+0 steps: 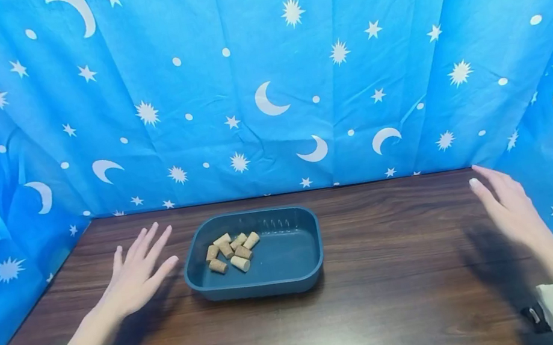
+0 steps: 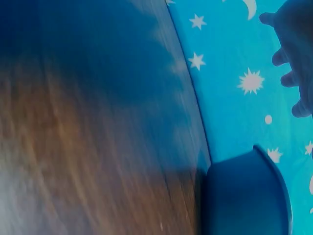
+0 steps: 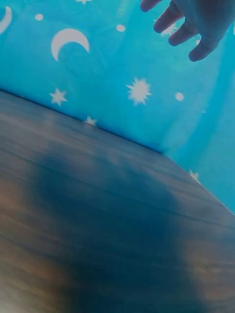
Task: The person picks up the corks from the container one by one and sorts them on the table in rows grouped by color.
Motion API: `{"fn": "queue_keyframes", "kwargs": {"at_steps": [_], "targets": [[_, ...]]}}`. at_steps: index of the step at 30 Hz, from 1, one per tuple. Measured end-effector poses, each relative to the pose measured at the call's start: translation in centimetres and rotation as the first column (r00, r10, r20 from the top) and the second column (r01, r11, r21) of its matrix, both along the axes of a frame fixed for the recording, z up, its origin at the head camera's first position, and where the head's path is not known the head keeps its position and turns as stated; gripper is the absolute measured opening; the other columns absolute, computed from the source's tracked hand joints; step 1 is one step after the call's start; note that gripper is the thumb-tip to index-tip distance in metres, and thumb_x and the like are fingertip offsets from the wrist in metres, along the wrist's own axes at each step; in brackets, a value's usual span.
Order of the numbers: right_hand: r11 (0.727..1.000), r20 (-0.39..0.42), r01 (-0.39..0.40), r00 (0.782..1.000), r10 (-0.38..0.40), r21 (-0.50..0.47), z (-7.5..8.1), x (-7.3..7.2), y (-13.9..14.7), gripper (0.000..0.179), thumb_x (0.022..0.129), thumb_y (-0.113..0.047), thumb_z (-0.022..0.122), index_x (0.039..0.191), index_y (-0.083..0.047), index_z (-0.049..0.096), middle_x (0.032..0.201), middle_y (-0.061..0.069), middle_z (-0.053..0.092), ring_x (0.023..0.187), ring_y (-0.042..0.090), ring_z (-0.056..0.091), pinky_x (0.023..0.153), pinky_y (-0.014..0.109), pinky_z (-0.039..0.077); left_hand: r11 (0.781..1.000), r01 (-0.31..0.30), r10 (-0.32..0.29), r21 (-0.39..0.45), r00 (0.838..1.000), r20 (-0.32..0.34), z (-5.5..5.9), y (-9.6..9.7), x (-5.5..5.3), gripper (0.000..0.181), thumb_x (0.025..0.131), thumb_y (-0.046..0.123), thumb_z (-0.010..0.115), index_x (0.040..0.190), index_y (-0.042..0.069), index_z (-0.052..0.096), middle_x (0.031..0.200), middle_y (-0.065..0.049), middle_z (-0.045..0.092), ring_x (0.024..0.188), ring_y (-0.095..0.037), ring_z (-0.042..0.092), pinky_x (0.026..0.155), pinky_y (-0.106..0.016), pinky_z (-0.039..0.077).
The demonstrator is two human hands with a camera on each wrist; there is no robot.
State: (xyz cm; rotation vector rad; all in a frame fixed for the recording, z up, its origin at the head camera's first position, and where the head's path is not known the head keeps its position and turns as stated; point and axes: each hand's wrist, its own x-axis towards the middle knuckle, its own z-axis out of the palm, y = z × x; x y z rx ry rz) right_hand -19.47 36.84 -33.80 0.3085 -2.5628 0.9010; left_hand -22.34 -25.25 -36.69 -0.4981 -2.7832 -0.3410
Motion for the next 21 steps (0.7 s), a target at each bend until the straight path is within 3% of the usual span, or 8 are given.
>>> {"fn": "queue_keyframes", "kwargs": {"at_steps": [8, 16, 21], "targets": [[0.998, 0.034, -0.031, 0.999, 0.033, -0.062, 0.8, -0.5, -2.7, 0.045, 0.097, -0.022, 0.03, 0.135, 0.002, 0.028, 0.132, 0.032, 0.026, 0.123, 0.046, 0.016, 0.092, 0.062, 0.012, 0.998, 0.063, -0.061, -0.024, 0.997, 0.049, -0.4, 1.5, 0.6, 0.065, 0.088, 0.054, 0.038, 0.141, 0.018, 0.024, 0.144, -0.01, 0.018, 0.13, -0.032, 0.01, 0.093, -0.064, -0.001], [0.994, 0.106, -0.088, 0.99, 0.094, -0.057, 2.1, -1.5, -5.3, 0.046, 0.096, -0.028, 0.033, 0.136, -0.004, 0.031, 0.134, 0.026, 0.028, 0.122, 0.045, 0.021, 0.089, 0.063, 0.017, 0.995, 0.081, -0.076, -0.056, 0.993, 0.089, -0.6, 2.3, 1.0, 0.071, 0.085, 0.058, 0.039, 0.139, 0.014, 0.027, 0.143, -0.009, 0.022, 0.129, -0.031, 0.014, 0.093, -0.064, 0.002], [0.983, 0.12, -0.171, 0.977, 0.177, -0.061, 2.9, -2.6, -7.5, 0.044, 0.096, -0.026, 0.036, 0.133, -0.003, 0.035, 0.132, 0.023, 0.033, 0.121, 0.042, 0.026, 0.089, 0.061, 0.023, 0.995, 0.087, -0.081, -0.053, 0.991, 0.111, -0.8, 2.6, 1.4, 0.075, 0.083, 0.061, 0.04, 0.138, 0.011, 0.031, 0.142, -0.009, 0.025, 0.129, -0.03, 0.016, 0.094, -0.063, 0.003]]}}
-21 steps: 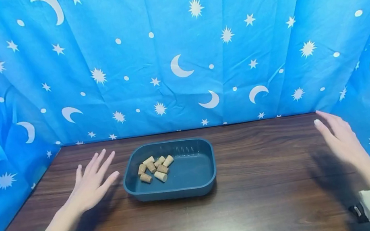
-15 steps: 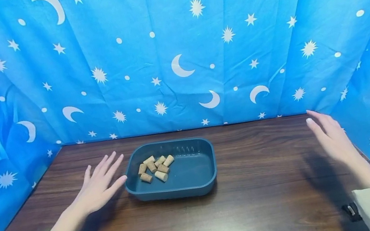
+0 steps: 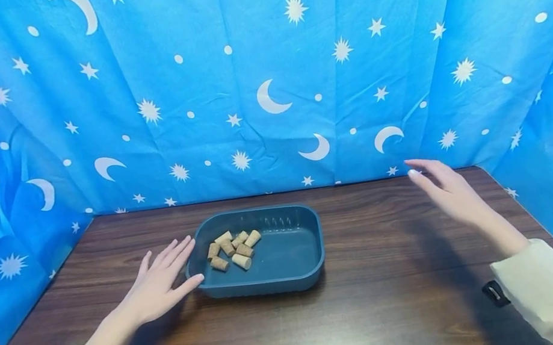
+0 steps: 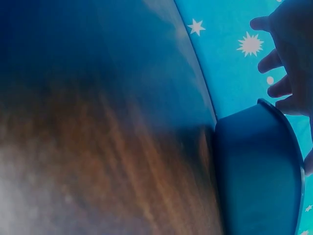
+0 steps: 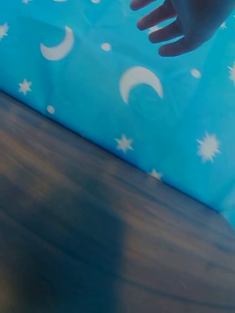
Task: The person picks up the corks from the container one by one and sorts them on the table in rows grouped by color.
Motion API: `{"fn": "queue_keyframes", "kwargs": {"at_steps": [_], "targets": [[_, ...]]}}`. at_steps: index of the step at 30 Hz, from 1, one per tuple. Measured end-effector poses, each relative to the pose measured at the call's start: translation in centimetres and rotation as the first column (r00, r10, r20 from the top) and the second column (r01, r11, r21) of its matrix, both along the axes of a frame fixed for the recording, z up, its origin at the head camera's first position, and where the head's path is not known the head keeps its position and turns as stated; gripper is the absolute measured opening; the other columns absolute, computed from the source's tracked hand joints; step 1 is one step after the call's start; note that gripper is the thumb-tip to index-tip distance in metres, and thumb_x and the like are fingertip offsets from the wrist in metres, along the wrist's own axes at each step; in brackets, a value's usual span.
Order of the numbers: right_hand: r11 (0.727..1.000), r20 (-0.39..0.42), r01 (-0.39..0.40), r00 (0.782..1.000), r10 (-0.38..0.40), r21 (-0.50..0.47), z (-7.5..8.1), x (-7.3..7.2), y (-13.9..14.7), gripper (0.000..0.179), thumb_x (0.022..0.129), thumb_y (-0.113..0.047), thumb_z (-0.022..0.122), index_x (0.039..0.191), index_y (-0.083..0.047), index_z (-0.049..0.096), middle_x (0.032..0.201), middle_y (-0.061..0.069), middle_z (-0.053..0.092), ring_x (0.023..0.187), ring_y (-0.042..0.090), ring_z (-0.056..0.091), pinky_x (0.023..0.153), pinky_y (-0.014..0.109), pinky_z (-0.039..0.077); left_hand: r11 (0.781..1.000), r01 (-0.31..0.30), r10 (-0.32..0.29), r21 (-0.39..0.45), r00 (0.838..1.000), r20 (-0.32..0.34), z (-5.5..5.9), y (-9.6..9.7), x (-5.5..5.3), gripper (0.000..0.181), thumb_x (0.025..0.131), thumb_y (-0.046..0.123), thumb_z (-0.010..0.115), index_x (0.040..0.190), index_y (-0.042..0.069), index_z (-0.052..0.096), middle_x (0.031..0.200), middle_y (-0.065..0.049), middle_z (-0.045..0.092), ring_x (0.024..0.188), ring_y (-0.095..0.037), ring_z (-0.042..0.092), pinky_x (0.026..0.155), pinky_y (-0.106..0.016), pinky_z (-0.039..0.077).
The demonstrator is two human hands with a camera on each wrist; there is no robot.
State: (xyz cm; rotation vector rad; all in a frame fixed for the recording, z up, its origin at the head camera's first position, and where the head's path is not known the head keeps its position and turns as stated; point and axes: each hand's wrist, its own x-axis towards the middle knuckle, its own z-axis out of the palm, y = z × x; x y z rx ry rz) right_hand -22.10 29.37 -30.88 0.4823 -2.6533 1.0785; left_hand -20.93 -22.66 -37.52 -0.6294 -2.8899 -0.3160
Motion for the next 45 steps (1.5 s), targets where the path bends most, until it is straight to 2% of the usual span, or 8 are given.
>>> {"fn": "queue_keyframes", "kwargs": {"at_steps": [5, 12, 18, 25, 31, 35, 39, 45], "targets": [[0.993, -0.013, -0.114, 0.993, 0.114, 0.01, 0.6, -0.9, -2.4, 0.039, 0.096, -0.022, 0.038, 0.129, -0.003, 0.041, 0.127, 0.02, 0.041, 0.117, 0.038, 0.034, 0.087, 0.058, 0.028, 1.0, 0.015, -0.015, 0.009, 1.0, -0.005, -0.2, 0.0, 0.2, 0.074, 0.083, 0.061, 0.041, 0.137, 0.01, 0.033, 0.141, -0.008, 0.028, 0.129, -0.028, 0.018, 0.095, -0.062, 0.003], [0.982, 0.042, -0.188, 0.981, 0.187, 0.032, 1.5, -2.3, -5.6, 0.039, 0.093, -0.03, 0.044, 0.124, -0.008, 0.048, 0.125, 0.011, 0.045, 0.116, 0.029, 0.038, 0.089, 0.05, 0.034, 0.999, 0.029, -0.028, 0.023, 0.999, -0.024, -0.3, 0.0, 0.2, 0.075, 0.081, 0.06, 0.044, 0.136, 0.009, 0.035, 0.14, -0.009, 0.03, 0.128, -0.029, 0.02, 0.095, -0.061, 0.004], [0.954, 0.076, -0.291, 0.955, 0.286, 0.067, 2.4, -3.7, -8.3, 0.039, 0.09, -0.032, 0.051, 0.123, -0.011, 0.05, 0.122, 0.007, 0.05, 0.111, 0.023, 0.044, 0.086, 0.045, 0.04, 0.999, 0.021, -0.02, 0.026, 1.0, -0.023, -0.4, -0.1, 0.1, 0.077, 0.081, 0.061, 0.044, 0.136, 0.009, 0.035, 0.14, -0.008, 0.03, 0.128, -0.029, 0.021, 0.095, -0.061, 0.005], [0.906, 0.105, -0.421, 0.904, 0.415, 0.045, 3.3, -4.8, -12.1, 0.036, 0.085, -0.028, 0.058, 0.118, -0.013, 0.054, 0.115, 0.002, 0.055, 0.107, 0.019, 0.048, 0.087, 0.042, 0.04, 0.999, 0.025, -0.024, 0.031, 0.999, -0.027, -0.3, -0.1, 0.0, 0.077, 0.08, 0.062, 0.044, 0.135, 0.008, 0.036, 0.139, -0.008, 0.031, 0.128, -0.028, 0.022, 0.095, -0.061, 0.006], [0.848, 0.116, -0.528, 0.846, 0.521, 0.039, 4.4, -5.9, -15.5, 0.036, 0.083, -0.022, 0.062, 0.116, -0.01, 0.055, 0.113, 0.001, 0.056, 0.105, 0.016, 0.049, 0.086, 0.039, 0.04, 0.999, 0.025, -0.024, 0.035, 0.999, -0.043, -0.2, -0.2, 0.0, 0.077, 0.08, 0.061, 0.046, 0.135, 0.008, 0.037, 0.138, -0.008, 0.033, 0.127, -0.028, 0.023, 0.095, -0.061, 0.007], [0.81, 0.151, -0.585, 0.804, 0.575, 0.031, 4.8, -6.7, -17.7, 0.036, 0.083, -0.021, 0.062, 0.116, -0.011, 0.055, 0.114, -0.001, 0.055, 0.106, 0.012, 0.048, 0.087, 0.037, 0.04, 0.999, 0.031, -0.029, 0.042, 0.999, -0.044, -0.2, -0.2, 0.0, 0.077, 0.08, 0.061, 0.046, 0.135, 0.008, 0.037, 0.138, -0.008, 0.033, 0.127, -0.029, 0.023, 0.095, -0.061, 0.007], [0.766, 0.177, -0.641, 0.76, 0.625, 0.05, 4.7, -7.4, -20.2, 0.035, 0.083, -0.018, 0.06, 0.117, -0.009, 0.054, 0.115, 0.001, 0.054, 0.107, 0.016, 0.047, 0.087, 0.036, 0.041, 0.998, 0.032, -0.03, 0.047, 0.999, -0.043, -0.3, -0.1, 0.1, 0.077, 0.08, 0.061, 0.046, 0.135, 0.008, 0.037, 0.138, -0.009, 0.033, 0.127, -0.029, 0.023, 0.096, -0.061, 0.006], [0.746, 0.213, -0.664, 0.736, 0.643, 0.045, 3.7, -8.3, -23.6, 0.033, 0.082, -0.011, 0.06, 0.114, -0.01, 0.056, 0.111, -0.001, 0.055, 0.104, 0.017, 0.048, 0.086, 0.036, 0.04, 0.999, 0.022, -0.022, 0.04, 1.0, -0.012, -0.2, 0.0, 0.2, 0.078, 0.079, 0.063, 0.044, 0.135, 0.009, 0.036, 0.139, -0.007, 0.031, 0.128, -0.028, 0.022, 0.096, -0.06, 0.005]]}}
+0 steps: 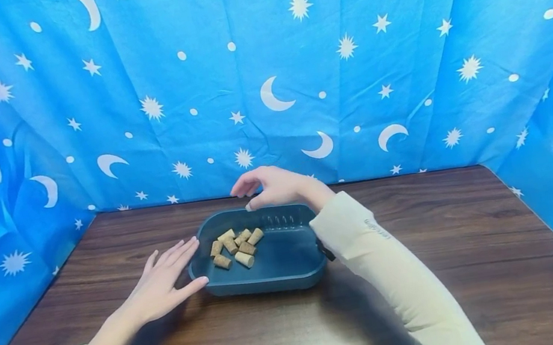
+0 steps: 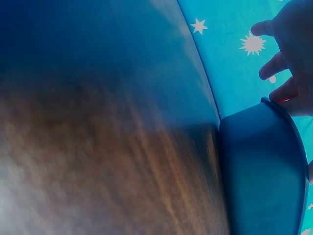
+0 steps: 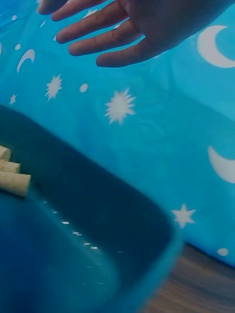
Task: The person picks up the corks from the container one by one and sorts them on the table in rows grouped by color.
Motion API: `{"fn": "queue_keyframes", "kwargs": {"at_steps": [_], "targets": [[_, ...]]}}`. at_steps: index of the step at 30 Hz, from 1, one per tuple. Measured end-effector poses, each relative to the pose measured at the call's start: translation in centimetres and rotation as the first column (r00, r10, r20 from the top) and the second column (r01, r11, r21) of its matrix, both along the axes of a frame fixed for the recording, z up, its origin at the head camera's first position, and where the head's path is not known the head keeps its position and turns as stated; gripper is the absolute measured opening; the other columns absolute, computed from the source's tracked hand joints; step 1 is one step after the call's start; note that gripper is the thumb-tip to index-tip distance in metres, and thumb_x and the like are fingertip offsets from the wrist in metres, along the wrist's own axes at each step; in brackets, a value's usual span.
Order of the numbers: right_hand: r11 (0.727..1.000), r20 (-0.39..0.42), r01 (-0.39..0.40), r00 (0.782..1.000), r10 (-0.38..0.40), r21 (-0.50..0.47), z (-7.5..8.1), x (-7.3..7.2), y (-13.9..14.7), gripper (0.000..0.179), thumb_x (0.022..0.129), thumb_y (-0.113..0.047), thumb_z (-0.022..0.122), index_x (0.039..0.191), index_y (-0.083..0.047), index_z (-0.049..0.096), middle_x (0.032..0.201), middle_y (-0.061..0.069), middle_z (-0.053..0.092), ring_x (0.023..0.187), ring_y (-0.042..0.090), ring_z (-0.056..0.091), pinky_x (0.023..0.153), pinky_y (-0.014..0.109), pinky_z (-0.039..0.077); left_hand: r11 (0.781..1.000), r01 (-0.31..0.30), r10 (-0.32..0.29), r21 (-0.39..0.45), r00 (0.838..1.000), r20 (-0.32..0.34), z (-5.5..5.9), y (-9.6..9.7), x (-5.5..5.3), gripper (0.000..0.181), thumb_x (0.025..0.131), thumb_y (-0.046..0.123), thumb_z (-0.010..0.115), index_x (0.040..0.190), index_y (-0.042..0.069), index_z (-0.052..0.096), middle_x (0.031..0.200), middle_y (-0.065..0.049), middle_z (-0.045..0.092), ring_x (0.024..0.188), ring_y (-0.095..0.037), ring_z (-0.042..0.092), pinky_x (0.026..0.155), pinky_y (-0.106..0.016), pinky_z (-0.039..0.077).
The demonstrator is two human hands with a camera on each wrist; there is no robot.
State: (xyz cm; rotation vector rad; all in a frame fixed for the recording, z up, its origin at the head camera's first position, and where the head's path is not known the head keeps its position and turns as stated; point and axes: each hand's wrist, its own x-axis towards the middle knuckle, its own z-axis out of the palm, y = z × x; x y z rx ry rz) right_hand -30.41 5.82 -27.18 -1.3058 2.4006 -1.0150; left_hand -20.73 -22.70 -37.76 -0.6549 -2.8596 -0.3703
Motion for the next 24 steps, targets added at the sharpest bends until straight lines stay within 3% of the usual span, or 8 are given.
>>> {"fn": "queue_keyframes", "kwargs": {"at_steps": [6, 14, 24], "targets": [[0.999, 0.06, -0.026, 0.998, 0.024, 0.033, -1.5, -0.3, -2.3, 0.034, 0.082, -0.004, 0.057, 0.116, -0.005, 0.054, 0.114, 0.007, 0.054, 0.105, 0.022, 0.049, 0.086, 0.035, 0.041, 1.0, -0.005, 0.005, -0.005, 1.0, 0.011, 0.1, 0.0, 0.0, 0.079, 0.079, 0.064, 0.044, 0.136, 0.01, 0.035, 0.14, -0.006, 0.031, 0.128, -0.028, 0.021, 0.096, -0.061, 0.005], [0.992, 0.137, 0.015, 0.99, -0.032, 0.127, -3.8, -0.6, -3.8, 0.033, 0.083, -0.005, 0.056, 0.116, -0.008, 0.054, 0.111, 0.008, 0.055, 0.098, 0.017, 0.052, 0.08, 0.03, 0.044, 1.0, -0.004, 0.005, -0.005, 1.0, 0.014, 0.0, 0.1, 0.1, 0.079, 0.079, 0.064, 0.044, 0.136, 0.01, 0.035, 0.14, -0.006, 0.03, 0.128, -0.027, 0.021, 0.096, -0.06, 0.005], [0.957, 0.196, 0.072, 0.972, -0.131, 0.282, -4.4, -0.9, -4.6, 0.034, 0.083, -0.007, 0.059, 0.116, -0.01, 0.056, 0.108, 0.006, 0.055, 0.093, 0.016, 0.051, 0.079, 0.031, 0.044, 1.0, 0.0, 0.0, -0.006, 1.0, -0.009, -0.2, 0.0, 0.0, 0.078, 0.079, 0.063, 0.045, 0.135, 0.01, 0.037, 0.139, -0.007, 0.032, 0.127, -0.029, 0.024, 0.095, -0.061, 0.007]]}}
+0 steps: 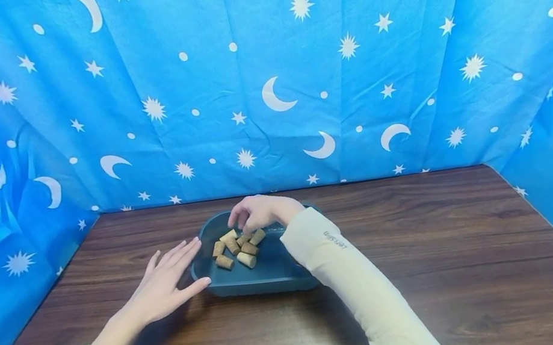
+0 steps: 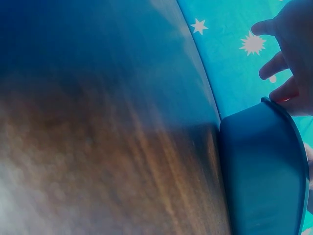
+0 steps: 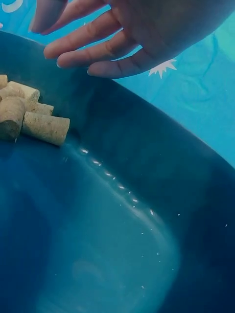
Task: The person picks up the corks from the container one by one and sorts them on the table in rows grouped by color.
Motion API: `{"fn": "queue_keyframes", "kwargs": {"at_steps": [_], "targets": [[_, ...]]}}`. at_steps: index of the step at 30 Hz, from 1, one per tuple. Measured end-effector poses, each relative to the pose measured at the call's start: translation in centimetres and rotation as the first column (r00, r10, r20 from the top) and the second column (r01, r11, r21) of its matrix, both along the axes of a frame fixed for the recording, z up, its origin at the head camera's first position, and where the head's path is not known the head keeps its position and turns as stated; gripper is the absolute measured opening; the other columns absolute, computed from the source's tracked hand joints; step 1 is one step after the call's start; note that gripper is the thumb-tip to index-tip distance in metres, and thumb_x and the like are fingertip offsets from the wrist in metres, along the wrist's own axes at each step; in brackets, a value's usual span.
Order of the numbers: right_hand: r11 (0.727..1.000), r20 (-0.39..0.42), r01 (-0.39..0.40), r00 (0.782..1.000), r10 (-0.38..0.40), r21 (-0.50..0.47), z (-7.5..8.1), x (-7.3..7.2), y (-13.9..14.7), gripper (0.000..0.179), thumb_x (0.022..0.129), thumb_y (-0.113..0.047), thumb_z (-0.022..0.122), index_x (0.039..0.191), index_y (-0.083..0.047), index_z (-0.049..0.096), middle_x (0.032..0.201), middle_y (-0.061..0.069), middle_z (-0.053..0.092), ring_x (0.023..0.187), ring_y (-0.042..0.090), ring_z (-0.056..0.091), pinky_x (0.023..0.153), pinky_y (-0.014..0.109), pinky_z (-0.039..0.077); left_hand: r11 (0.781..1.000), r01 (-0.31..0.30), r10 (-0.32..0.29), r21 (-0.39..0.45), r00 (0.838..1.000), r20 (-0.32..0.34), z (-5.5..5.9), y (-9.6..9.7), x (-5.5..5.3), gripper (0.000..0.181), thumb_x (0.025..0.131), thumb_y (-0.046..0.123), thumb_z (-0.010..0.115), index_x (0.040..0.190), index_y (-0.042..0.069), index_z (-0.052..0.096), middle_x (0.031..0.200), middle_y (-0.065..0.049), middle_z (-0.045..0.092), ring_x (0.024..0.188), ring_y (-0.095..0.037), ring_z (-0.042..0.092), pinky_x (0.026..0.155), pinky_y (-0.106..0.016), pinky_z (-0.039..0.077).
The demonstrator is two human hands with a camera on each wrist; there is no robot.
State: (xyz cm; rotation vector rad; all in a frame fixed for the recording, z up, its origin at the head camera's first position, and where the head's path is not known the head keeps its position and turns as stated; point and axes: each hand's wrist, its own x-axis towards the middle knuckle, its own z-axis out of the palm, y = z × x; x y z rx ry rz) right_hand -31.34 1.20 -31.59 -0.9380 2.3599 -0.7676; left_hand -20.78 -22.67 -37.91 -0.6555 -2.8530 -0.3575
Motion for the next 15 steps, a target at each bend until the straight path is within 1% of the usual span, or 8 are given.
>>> {"fn": "queue_keyframes", "kwargs": {"at_steps": [4, 8, 15], "targets": [[0.997, -0.009, 0.015, 1.0, -0.014, 0.07, -0.2, -0.2, -0.3, 0.033, 0.083, -0.009, 0.06, 0.116, -0.011, 0.056, 0.103, 0.003, 0.055, 0.091, 0.016, 0.051, 0.08, 0.031, 0.044, 1.0, -0.001, 0.001, 0.001, 1.0, -0.01, 0.0, 0.0, 0.1, 0.078, 0.078, 0.063, 0.046, 0.134, 0.009, 0.038, 0.138, -0.006, 0.033, 0.127, -0.028, 0.024, 0.095, -0.061, 0.007], [0.993, -0.017, 0.022, 1.0, -0.02, 0.115, -0.5, -0.3, -0.7, 0.033, 0.083, -0.009, 0.059, 0.116, -0.013, 0.056, 0.099, -0.001, 0.055, 0.091, 0.015, 0.051, 0.08, 0.032, 0.043, 1.0, -0.006, 0.006, 0.0, 1.0, -0.014, 0.0, 0.0, 0.1, 0.078, 0.079, 0.063, 0.045, 0.134, 0.01, 0.038, 0.138, -0.006, 0.033, 0.127, -0.028, 0.024, 0.096, -0.061, 0.007], [0.989, 0.031, 0.019, 0.999, -0.024, 0.149, -1.0, -0.1, -1.4, 0.036, 0.08, -0.003, 0.059, 0.114, -0.015, 0.057, 0.103, 0.003, 0.055, 0.09, 0.016, 0.05, 0.081, 0.033, 0.043, 1.0, 0.0, 0.0, -0.003, 1.0, -0.009, 0.1, 0.0, 0.2, 0.078, 0.079, 0.064, 0.045, 0.135, 0.01, 0.037, 0.139, -0.006, 0.032, 0.126, -0.028, 0.025, 0.096, -0.06, 0.006]]}}
